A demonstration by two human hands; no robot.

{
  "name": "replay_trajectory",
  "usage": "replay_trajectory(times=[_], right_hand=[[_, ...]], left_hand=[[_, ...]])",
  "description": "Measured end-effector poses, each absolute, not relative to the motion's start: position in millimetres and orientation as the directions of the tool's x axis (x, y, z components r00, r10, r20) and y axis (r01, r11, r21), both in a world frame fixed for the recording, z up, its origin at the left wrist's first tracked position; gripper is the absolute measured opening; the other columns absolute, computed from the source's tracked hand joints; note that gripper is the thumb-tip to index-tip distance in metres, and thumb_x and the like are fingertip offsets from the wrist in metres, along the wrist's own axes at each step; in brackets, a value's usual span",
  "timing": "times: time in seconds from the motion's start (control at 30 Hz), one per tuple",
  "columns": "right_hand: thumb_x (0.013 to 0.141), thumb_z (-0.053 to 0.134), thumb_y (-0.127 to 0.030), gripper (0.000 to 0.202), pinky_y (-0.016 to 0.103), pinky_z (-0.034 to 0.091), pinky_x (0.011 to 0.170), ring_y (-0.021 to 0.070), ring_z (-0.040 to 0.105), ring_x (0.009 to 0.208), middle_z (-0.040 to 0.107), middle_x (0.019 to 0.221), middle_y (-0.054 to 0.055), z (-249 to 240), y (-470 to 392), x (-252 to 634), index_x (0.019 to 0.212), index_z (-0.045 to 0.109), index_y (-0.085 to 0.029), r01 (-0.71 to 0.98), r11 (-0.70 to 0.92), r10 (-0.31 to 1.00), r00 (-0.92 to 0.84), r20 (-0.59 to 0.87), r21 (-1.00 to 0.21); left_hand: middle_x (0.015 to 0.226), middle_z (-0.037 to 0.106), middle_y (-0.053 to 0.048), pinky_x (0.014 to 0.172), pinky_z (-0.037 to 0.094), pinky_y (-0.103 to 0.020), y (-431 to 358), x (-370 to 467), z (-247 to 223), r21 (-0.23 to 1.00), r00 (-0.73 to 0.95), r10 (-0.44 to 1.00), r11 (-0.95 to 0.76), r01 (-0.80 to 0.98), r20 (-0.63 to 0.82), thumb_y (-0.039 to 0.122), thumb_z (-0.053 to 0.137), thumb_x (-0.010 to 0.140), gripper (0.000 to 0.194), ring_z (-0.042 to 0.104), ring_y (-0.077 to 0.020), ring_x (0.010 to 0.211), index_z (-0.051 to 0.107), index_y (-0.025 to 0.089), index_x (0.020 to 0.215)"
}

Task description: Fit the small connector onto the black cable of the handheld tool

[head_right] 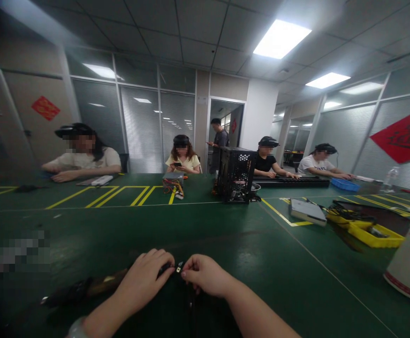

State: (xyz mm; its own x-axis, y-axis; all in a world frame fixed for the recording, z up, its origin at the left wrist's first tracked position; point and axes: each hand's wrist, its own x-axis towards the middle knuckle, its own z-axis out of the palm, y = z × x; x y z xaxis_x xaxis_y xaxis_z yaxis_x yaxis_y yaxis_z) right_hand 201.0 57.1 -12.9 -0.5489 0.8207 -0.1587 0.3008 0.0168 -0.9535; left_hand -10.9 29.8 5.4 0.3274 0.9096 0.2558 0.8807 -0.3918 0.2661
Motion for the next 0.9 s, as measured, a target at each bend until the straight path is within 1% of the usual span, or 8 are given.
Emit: replay_trajectory(times=[0.13,0.23,0.3,0.37,0.47,0.6,0.77,0.9], right_hand=[[0.082,0.063,-0.029,0.019,0.015,0.036,0.041,0.0052,0.045,0.046,0.057,0.071,-0.003,-11.3,57.1,205.1,0.095,0.056,-0.016,0.299,0.029,0.79,-0.592,-0.161,-0.954],[0.082,0.063,-0.03,0.021,0.015,0.036,0.041,0.005,0.045,0.046,0.058,0.073,-0.003,-13.3,56.8,204.7,0.097,0.057,-0.016,0.32,0.04,0.796,-0.583,-0.163,-0.947],[0.083,0.063,-0.03,0.02,0.015,0.036,0.042,0.0054,0.046,0.048,0.059,0.073,-0.003,-13.6,55.1,203.5,0.098,0.058,-0.017,0.34,0.073,0.807,-0.572,-0.144,-0.937],[0.083,0.063,-0.028,0.018,0.015,0.037,0.045,0.0066,0.049,0.053,0.061,0.074,-0.002,-12.1,52.2,202.1,0.097,0.059,-0.017,0.357,0.14,0.822,-0.562,-0.094,-0.923],[0.085,0.061,-0.025,0.014,0.016,0.039,0.052,0.0089,0.055,0.063,0.067,0.079,0.001,-7.3,47.3,200.0,0.095,0.06,-0.017,0.371,0.224,0.831,-0.555,-0.022,-0.901],[0.087,0.056,-0.024,0.012,0.017,0.039,0.055,0.0105,0.059,0.066,0.071,0.082,0.002,-1.6,43.8,197.9,0.096,0.056,-0.017,0.401,0.237,0.833,-0.553,-0.027,-0.885],[0.087,0.056,-0.023,0.012,0.018,0.04,0.055,0.0114,0.06,0.066,0.07,0.076,0.001,-2.2,44.5,197.3,0.097,0.056,-0.017,0.431,0.259,0.836,-0.548,-0.022,-0.864],[0.084,0.059,-0.023,0.012,0.018,0.04,0.057,0.0115,0.06,0.068,0.067,0.077,0.0,-5.2,46.2,199.2,0.095,0.06,-0.017,0.472,0.326,0.852,-0.522,0.038,-0.819]], left_hand=[[0.098,0.063,0.0,0.079,0.033,-0.033,28.6,-13.2,12.4,0.264,0.373,0.904,-0.42,0.868,0.211,0.037,0.051,0.09,0.016,0.053,-0.0205,0.095,0.063,0.028,0.096],[0.098,0.063,-0.003,0.079,0.035,-0.033,33.0,-18.8,16.3,0.299,0.347,0.919,-0.39,0.871,0.186,0.048,0.047,0.091,0.029,0.055,-0.0208,0.093,0.064,0.025,0.097],[0.093,0.063,-0.004,0.076,0.036,-0.033,36.5,-23.4,17.9,0.302,0.307,0.939,-0.34,0.891,0.153,0.053,0.04,0.092,0.04,0.056,-0.0209,0.088,0.066,0.022,0.091],[0.089,0.064,-0.005,0.074,0.036,-0.034,38.4,-27.3,18.8,0.286,0.288,0.949,-0.314,0.905,0.13,0.056,0.036,0.093,0.046,0.056,-0.0213,0.085,0.067,0.022,0.086],[0.087,0.063,-0.004,0.073,0.035,-0.034,37.2,-30.4,19.6,0.274,0.315,0.94,-0.34,0.9,0.132,0.056,0.039,0.091,0.043,0.056,-0.0213,0.085,0.067,0.024,0.085],[0.088,0.062,-0.001,0.071,0.034,-0.032,32.8,-30.0,19.6,0.261,0.394,0.908,-0.419,0.87,0.144,0.056,0.049,0.087,0.034,0.056,-0.0201,0.085,0.066,0.026,0.087],[0.089,0.06,0.0,0.071,0.033,-0.031,32.3,-27.9,16.1,0.246,0.389,0.908,-0.417,0.875,0.156,0.051,0.057,0.083,0.027,0.055,-0.0192,0.085,0.064,0.025,0.086],[0.089,0.06,0.001,0.072,0.032,-0.032,31.3,-23.6,12.7,0.255,0.377,0.909,-0.413,0.874,0.179,0.051,0.065,0.078,0.027,0.054,-0.0191,0.084,0.063,0.025,0.085]])
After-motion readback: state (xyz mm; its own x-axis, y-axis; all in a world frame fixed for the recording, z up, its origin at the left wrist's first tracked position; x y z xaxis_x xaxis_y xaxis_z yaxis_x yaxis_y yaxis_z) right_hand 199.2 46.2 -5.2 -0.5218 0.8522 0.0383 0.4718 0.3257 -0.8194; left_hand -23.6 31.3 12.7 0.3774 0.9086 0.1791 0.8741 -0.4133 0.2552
